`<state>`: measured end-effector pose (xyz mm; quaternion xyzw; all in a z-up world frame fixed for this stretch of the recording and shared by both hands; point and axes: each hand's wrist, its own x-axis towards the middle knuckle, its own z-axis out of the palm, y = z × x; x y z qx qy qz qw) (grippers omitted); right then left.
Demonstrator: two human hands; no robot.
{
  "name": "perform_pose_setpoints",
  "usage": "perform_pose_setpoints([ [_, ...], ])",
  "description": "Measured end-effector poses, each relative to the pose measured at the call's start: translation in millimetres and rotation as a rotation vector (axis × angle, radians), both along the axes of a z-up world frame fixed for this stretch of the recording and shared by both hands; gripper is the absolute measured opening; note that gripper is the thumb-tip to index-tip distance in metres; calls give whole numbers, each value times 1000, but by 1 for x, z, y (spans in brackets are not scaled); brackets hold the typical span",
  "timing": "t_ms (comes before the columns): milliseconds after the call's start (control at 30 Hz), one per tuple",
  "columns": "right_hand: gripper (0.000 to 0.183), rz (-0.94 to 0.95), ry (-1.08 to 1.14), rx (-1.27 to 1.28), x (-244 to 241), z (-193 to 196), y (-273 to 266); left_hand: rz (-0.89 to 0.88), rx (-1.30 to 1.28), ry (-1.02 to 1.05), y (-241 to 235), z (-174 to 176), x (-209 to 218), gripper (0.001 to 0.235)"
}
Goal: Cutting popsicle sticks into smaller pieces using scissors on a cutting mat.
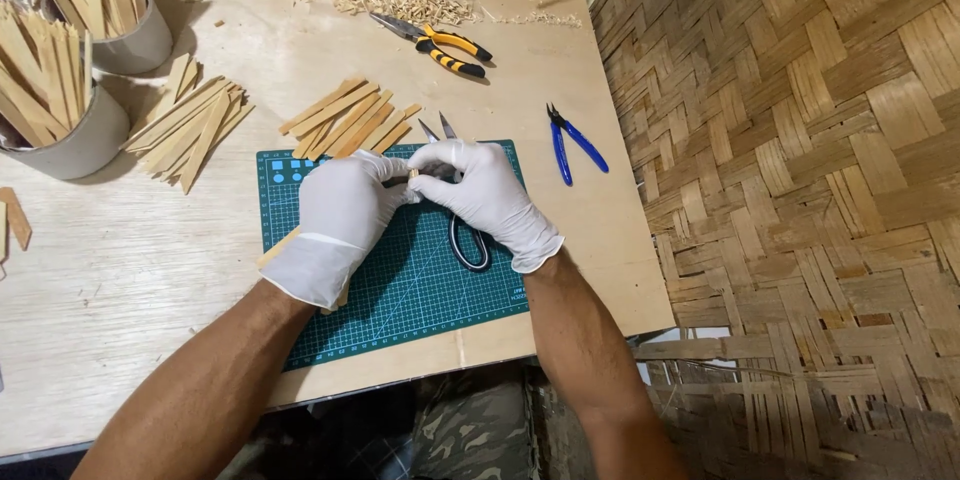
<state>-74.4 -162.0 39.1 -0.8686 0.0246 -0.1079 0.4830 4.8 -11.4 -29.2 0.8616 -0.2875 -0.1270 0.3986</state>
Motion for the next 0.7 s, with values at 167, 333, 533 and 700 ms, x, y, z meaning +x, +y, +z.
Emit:
perform_pose_setpoints([
  [167, 21, 15, 9, -17, 2, -6, -7, 4, 33, -48, 1, 1, -1, 26],
  [333, 23, 9, 54, 42, 3, -11, -8, 28, 36, -57, 0, -3, -1, 26],
  [533, 29, 32, 83, 9, 4, -12, -11, 54, 55, -77, 0, -3, -1, 24],
  [700, 25, 37, 65, -9, 8, -20, -12, 66, 82, -130, 1, 11, -6, 22],
])
